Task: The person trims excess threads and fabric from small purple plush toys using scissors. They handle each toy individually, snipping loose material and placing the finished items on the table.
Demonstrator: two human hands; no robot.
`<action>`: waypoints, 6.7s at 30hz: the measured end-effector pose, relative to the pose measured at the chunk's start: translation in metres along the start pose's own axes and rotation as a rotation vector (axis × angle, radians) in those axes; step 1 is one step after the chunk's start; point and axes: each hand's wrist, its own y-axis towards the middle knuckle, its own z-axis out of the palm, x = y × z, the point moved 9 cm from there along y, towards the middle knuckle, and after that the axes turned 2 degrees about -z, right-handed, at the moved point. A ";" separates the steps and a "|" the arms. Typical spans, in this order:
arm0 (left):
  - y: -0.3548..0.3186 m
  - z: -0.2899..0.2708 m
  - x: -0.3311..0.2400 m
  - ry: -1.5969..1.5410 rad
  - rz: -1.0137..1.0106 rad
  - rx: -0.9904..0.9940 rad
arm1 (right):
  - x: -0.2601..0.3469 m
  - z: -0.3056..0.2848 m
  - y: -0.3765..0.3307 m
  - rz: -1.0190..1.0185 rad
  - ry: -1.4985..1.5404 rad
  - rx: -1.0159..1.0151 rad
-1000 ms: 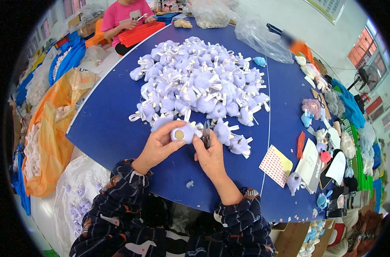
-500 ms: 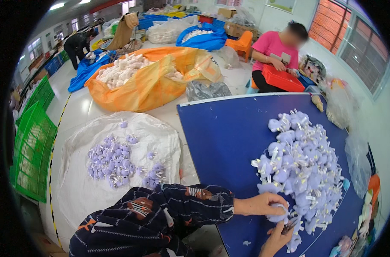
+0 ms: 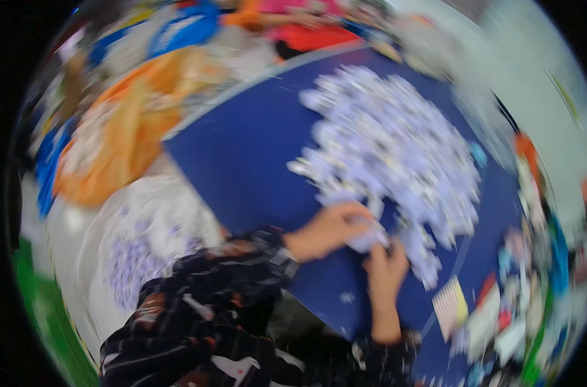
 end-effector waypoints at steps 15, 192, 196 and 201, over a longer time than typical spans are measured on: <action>-0.001 0.027 0.011 -0.533 -0.319 0.183 | 0.022 -0.011 -0.002 -0.164 -0.107 0.106; -0.002 0.023 -0.005 0.049 -0.079 0.204 | 0.034 -0.026 0.004 -0.335 -0.271 -0.002; -0.003 0.028 -0.005 0.063 -0.069 0.233 | 0.036 -0.028 0.001 -0.332 -0.286 -0.028; -0.005 0.033 -0.011 0.114 -0.041 0.254 | 0.037 -0.027 -0.001 -0.527 -0.264 -0.063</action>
